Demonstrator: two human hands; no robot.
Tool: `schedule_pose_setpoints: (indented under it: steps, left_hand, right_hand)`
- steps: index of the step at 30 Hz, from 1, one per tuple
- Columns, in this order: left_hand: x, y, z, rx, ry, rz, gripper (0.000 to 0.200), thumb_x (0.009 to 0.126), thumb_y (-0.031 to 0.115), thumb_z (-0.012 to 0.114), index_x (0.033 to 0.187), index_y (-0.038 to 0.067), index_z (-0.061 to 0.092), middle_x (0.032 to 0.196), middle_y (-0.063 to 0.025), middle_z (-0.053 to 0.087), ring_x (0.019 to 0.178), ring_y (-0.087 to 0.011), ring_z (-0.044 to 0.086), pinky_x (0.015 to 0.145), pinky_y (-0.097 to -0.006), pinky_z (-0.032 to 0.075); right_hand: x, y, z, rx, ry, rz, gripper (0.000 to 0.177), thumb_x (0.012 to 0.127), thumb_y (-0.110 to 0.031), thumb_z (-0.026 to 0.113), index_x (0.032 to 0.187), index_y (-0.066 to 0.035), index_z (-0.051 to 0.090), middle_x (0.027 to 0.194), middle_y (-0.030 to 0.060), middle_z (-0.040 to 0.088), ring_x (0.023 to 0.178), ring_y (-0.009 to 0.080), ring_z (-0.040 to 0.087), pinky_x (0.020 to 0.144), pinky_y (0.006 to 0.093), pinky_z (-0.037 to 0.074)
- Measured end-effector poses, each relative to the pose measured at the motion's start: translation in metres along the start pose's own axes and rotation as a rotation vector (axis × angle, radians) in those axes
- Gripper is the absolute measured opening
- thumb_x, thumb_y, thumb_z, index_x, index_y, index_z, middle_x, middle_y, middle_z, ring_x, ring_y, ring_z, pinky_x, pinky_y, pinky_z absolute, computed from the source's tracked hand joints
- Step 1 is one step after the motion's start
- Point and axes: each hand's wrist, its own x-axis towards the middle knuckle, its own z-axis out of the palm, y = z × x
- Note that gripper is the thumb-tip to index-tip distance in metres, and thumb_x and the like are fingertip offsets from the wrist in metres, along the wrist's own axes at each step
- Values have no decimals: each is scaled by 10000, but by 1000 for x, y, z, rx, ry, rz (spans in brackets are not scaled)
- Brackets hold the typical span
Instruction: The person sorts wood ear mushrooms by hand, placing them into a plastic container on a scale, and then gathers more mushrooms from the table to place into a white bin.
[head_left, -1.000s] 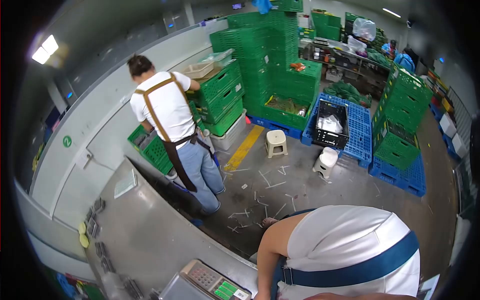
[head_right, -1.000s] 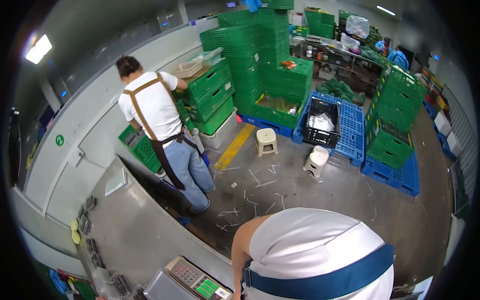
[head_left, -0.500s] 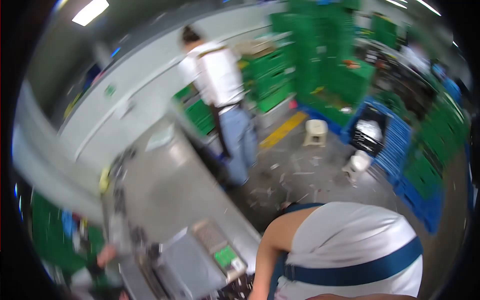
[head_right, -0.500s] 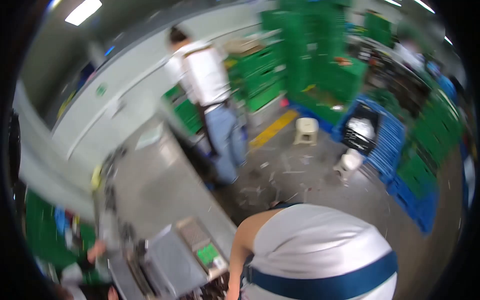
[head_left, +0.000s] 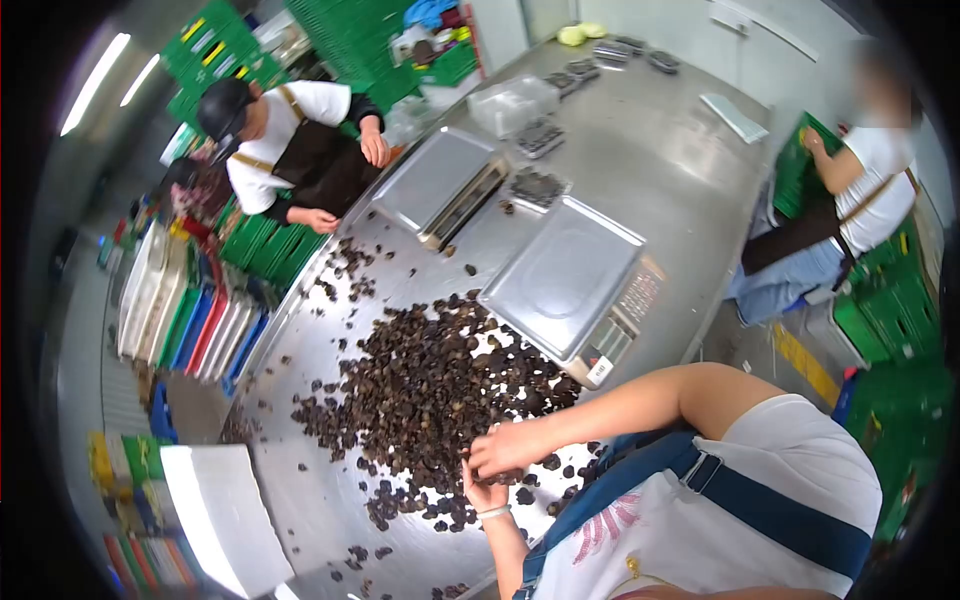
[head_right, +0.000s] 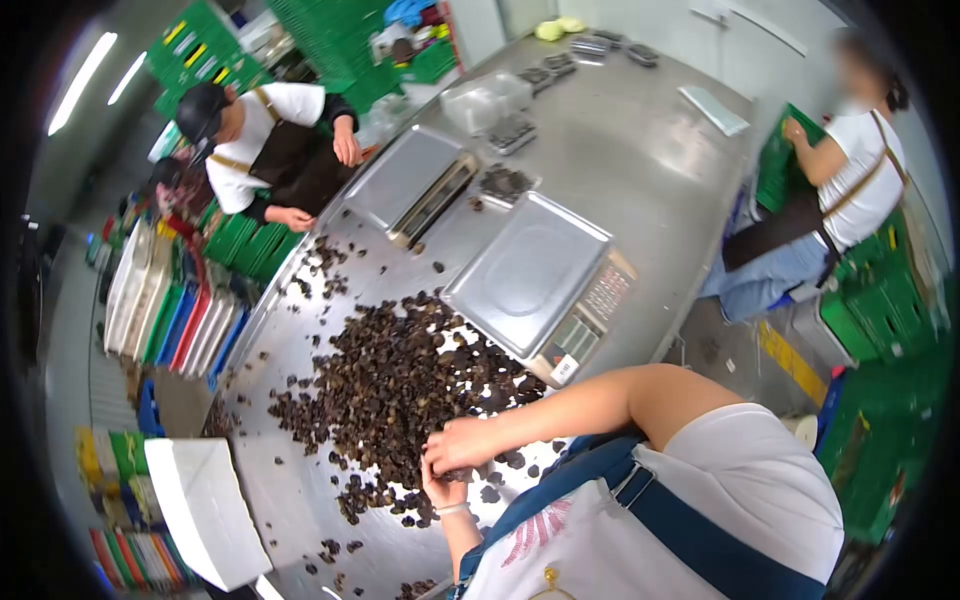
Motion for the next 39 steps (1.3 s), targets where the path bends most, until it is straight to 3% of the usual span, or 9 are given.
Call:
schedule_pose_setpoints:
  steps: [2, 6, 12, 15, 19, 24, 33, 36, 39]
  left_hand:
    - [3, 0, 13, -102, 28, 35, 204, 1017, 217, 558, 1194, 167, 646, 1171, -47, 650, 976, -193, 604, 579, -228, 487]
    - [7, -3, 3, 95, 257, 242, 213, 976, 231, 641, 1182, 188, 612, 1101, -48, 653, 882, -171, 598, 523, -242, 444]
    - [34, -38, 29, 700, 605, 362, 381, 920, 49, 631, 1272, 173, 556, 1102, -26, 609, 907, -183, 619, 683, -392, 548]
    - [52, -53, 51, 707, 745, 356, 382, 916, 34, 625, 1268, 168, 557, 997, -19, 632, 795, -153, 622, 553, -357, 517]
    - [70, -67, 85, 473, 844, 302, 321, 941, 121, 616, 1250, 193, 568, 932, -22, 643, 731, -143, 612, 480, -292, 441]
    - [82, -79, 131, 524, 914, 297, 308, 938, 169, 656, 1237, 176, 581, 974, -11, 661, 836, -183, 642, 607, -354, 450]
    - [83, -97, 110, 546, 822, 271, 372, 947, 190, 647, 1306, 159, 555, 1118, -26, 632, 932, -190, 635, 650, -345, 480]
    - [80, -96, 127, 357, 678, 279, 400, 930, 174, 663, 1315, 160, 552, 1133, -33, 628, 945, -187, 624, 615, -315, 495]
    - [74, -96, 137, 263, 686, 347, 388, 914, 130, 640, 1293, 158, 559, 1131, -53, 620, 938, -170, 616, 588, -277, 475]
  right_hand:
    - [-6, 39, -29, 106, -45, 154, 258, 848, -157, 597, 1091, -98, 657, 1117, 73, 638, 1079, 309, 612, 844, 417, 550]
    - [-79, 160, -78, 148, 161, 396, 281, 881, -166, 579, 1128, -95, 694, 1116, 122, 681, 1055, 347, 624, 929, 447, 517]
    - [-192, 363, -204, -192, 492, 747, 331, 840, -136, 683, 1157, -46, 655, 1174, 153, 658, 1141, 358, 577, 998, 433, 466]
    - [-223, 483, -261, -383, 762, 860, 369, 846, -154, 689, 1178, -11, 617, 1176, 184, 638, 1147, 388, 561, 994, 452, 458]
    - [-223, 599, -322, -643, 627, 977, 325, 835, -164, 688, 1110, -5, 616, 1187, 202, 624, 1164, 384, 563, 953, 480, 470]
    - [-235, 729, -348, -702, 66, 987, 232, 813, -106, 631, 1035, -41, 656, 1024, 186, 679, 1000, 387, 635, 853, 459, 505]
    - [-250, 706, -399, -550, 241, 752, 216, 837, -222, 690, 933, -40, 622, 929, 171, 654, 888, 382, 631, 752, 467, 489]
    - [-219, 635, -416, -664, 723, 582, 181, 874, -208, 668, 975, -64, 621, 954, 139, 645, 889, 370, 618, 736, 448, 487]
    - [-190, 522, -399, -594, 511, 258, 162, 831, -160, 656, 940, -43, 624, 889, 128, 624, 845, 362, 606, 739, 443, 495]
